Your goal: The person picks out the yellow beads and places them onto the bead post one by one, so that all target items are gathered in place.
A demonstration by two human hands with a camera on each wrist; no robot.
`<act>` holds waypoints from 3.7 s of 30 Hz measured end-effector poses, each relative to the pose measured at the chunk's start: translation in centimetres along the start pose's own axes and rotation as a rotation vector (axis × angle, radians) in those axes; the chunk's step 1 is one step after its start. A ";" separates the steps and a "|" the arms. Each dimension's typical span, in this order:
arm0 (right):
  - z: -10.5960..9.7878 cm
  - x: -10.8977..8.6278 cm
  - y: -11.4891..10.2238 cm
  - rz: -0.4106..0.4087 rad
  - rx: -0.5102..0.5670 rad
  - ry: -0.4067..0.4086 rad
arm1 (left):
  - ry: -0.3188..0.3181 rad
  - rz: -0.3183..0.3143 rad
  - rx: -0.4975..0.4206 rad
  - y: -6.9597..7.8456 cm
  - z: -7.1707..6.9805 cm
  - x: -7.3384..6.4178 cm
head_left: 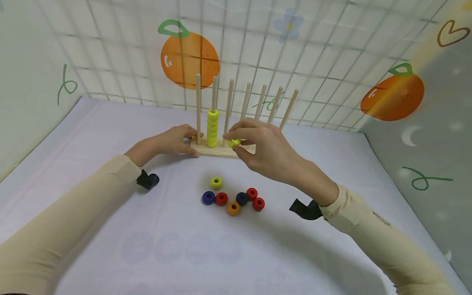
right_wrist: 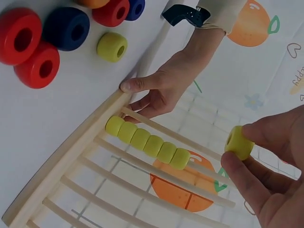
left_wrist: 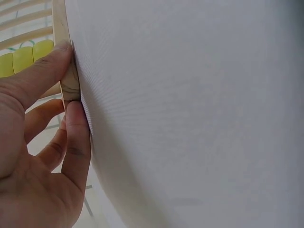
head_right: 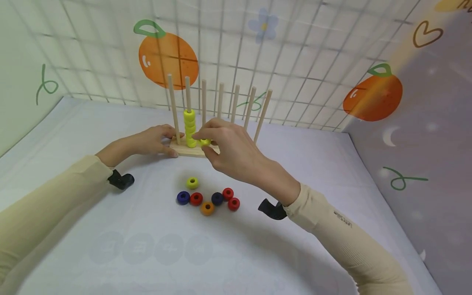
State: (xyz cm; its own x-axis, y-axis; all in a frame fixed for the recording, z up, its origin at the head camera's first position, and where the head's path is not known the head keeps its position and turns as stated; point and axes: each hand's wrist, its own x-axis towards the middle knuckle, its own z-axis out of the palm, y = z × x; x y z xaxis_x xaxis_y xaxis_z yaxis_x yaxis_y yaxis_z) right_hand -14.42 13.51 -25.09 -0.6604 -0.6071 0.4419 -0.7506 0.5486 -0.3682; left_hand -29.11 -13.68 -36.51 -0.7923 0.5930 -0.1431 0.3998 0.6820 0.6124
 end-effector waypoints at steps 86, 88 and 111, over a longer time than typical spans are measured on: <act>-0.3 8.8 1.3 0.072 -0.122 0.200 | 0.013 -0.006 -0.050 0.4 0.0 0.0; -0.4 9.0 1.6 0.082 -0.130 0.206 | 0.013 -0.014 -0.053 0.5 0.0 0.1; 0.5 11.5 2.8 0.141 -0.126 0.179 | 0.007 -0.031 -0.056 0.3 0.1 0.0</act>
State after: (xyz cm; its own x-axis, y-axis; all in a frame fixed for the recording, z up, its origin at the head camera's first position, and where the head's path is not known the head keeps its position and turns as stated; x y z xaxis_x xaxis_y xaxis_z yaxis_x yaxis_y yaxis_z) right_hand -24.16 7.74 -21.43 -0.7363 -0.4143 0.5350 -0.6354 0.6951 -0.3363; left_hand -28.92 -13.47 -36.44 -0.8072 0.5691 -0.1569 0.3493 0.6747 0.6502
